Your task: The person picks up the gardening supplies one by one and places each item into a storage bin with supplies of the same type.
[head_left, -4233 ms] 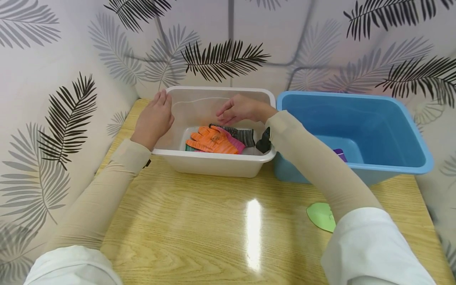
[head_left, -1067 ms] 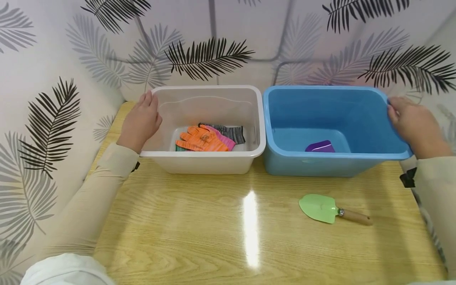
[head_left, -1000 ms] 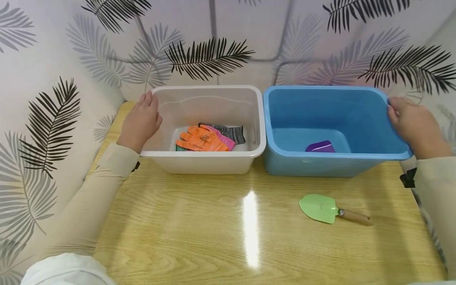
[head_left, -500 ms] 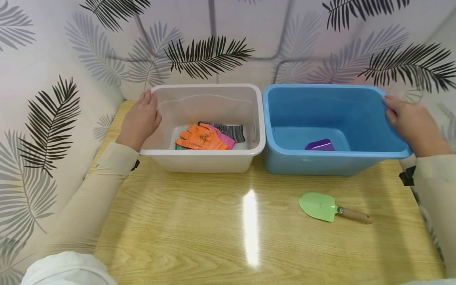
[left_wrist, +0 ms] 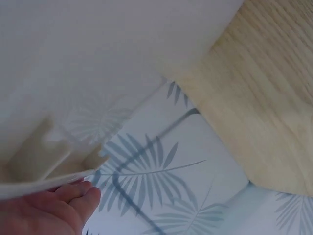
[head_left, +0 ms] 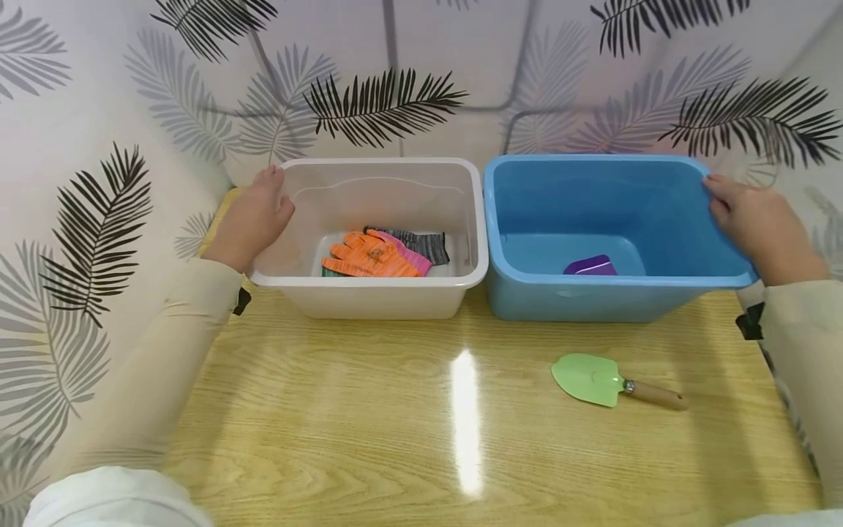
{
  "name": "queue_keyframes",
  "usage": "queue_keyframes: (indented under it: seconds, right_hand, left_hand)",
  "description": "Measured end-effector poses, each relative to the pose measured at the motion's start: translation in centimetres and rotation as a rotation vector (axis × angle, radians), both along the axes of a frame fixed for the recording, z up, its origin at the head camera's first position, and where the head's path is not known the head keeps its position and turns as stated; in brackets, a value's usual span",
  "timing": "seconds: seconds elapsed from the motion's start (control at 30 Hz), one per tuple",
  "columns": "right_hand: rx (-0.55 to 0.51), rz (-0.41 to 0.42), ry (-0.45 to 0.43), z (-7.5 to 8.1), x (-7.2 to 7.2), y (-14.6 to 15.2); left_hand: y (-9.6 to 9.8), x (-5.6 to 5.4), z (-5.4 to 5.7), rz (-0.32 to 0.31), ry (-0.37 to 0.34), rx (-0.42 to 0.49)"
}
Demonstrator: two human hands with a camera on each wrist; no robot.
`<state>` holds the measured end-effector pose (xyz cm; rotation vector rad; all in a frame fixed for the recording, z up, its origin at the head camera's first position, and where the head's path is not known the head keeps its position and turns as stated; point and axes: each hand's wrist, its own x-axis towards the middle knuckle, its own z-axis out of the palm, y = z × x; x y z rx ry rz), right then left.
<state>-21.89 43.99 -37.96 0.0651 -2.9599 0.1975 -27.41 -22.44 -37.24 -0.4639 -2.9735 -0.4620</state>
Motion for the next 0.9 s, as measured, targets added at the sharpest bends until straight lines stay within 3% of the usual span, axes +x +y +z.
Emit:
queue_keyframes:
  seconds: [0.13,0.23,0.33,0.57,0.67,0.73,0.9]
  right_hand:
    - [0.006,0.012,0.02,-0.1,0.0,0.0]
    - [0.008,0.016,0.031,-0.1,0.0,0.0]
    - [0.004,0.019,0.042,0.0,0.0,-0.1]
    - [-0.001,0.004,0.038,0.2,0.0,-0.1]
    - [0.006,0.012,0.047,0.3,0.0,-0.1]
    - [0.007,0.016,0.052,0.3,0.0,-0.1]
    - [-0.002,0.01,0.038,0.1,0.0,0.0]
  left_hand:
    - [0.6,1.3,1.6,-0.021,0.023,-0.024]
    - [2.2,2.9,3.0,-0.097,0.06,0.033]
    - [4.9,4.8,4.0,-0.223,0.139,0.076]
    - [12.6,8.9,4.6,-0.562,0.482,0.147]
    - [15.7,10.3,4.4,-0.678,0.502,0.213]
    - [17.6,11.1,4.2,-0.752,0.479,0.248]
    - [22.2,13.0,3.2,-0.912,0.438,0.22]
